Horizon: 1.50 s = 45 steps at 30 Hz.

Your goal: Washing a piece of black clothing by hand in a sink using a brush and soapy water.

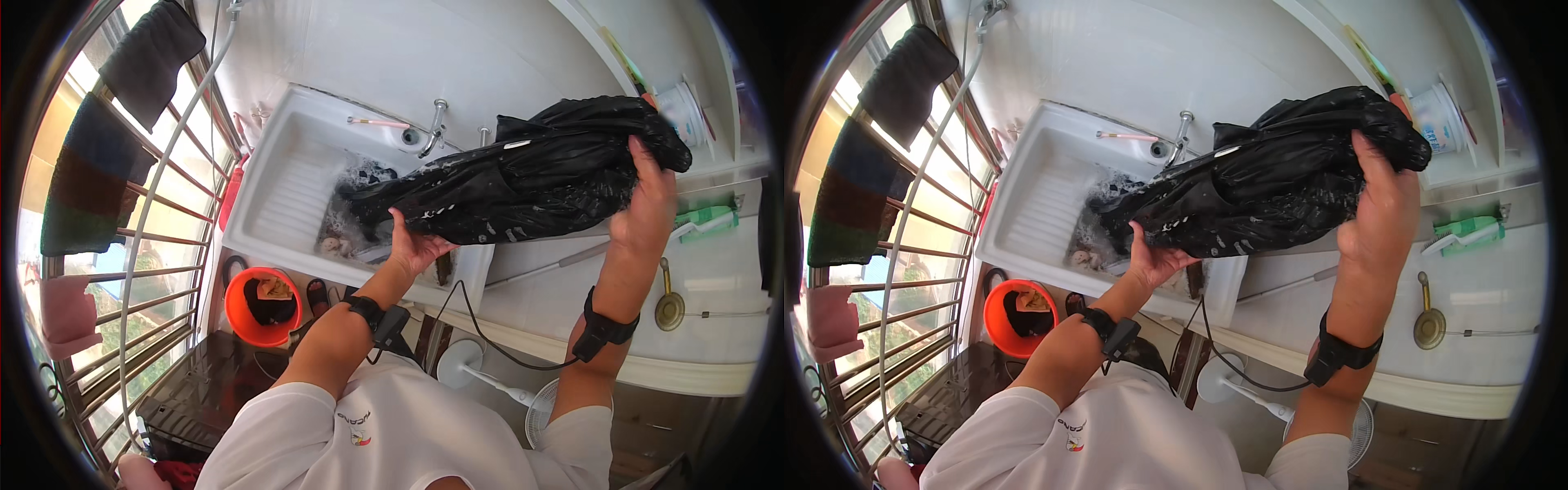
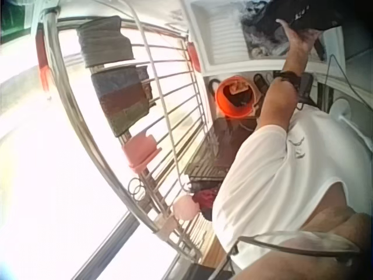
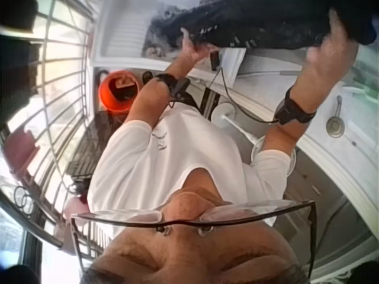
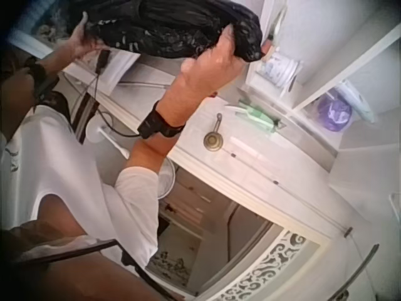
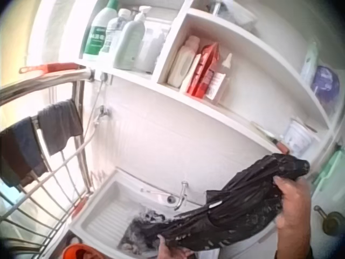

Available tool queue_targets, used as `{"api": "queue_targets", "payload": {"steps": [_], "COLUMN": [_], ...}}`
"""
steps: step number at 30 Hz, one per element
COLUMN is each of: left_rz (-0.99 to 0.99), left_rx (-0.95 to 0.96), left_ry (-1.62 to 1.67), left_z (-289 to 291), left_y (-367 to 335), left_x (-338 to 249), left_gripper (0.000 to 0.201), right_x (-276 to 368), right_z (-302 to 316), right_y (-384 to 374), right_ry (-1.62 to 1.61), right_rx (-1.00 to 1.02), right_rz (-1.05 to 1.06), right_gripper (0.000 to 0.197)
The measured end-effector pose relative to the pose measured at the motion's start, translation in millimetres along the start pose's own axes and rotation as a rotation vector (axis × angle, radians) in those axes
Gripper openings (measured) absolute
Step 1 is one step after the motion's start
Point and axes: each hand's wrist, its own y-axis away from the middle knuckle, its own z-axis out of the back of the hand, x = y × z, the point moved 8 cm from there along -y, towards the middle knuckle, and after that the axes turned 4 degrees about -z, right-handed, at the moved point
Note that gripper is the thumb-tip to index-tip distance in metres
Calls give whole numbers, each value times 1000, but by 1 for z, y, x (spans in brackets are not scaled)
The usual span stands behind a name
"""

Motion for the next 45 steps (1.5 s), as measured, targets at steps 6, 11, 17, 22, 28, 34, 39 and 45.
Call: {"api": "queue_targets", "payload": {"steps": [6,11,17,22,28,34,39,45], "left_rz": [-335,-298,-310,-430,-473,-419,-55,-135], "left_rx": [36,-143,-92,-198,-330,-297,-213,-180], "left_ry": [259,167,-392,-892,-1577,-2408,-2304,-292], "left_z": [-29,-6,-23,-16,14,38,68,58], "left_y": [-37,-71,-67,-46,-41,-48,-34,-28], "left_x": [-74,-169,-169,-128,-123,-72,-45,-93], "left_gripper": [107,62,24,17,26,42,48,53], "right_x": [59,-3,-219,-397,-489,-529,-576,-477], "right_z": [112,178,146,109,76,-23,-52,-64], "right_y": [2,18,47,88,128,116,131,142], "right_ry": [-119,0,209,595,1069,295,506,-349], "right_rx": [-258,-241,-88,180,628,699,834,583], "right_rz": [36,5,-180,-338,-474,-1014,-966,-1207], "right_gripper": [36,34,33,34,43,62,45,48]}}
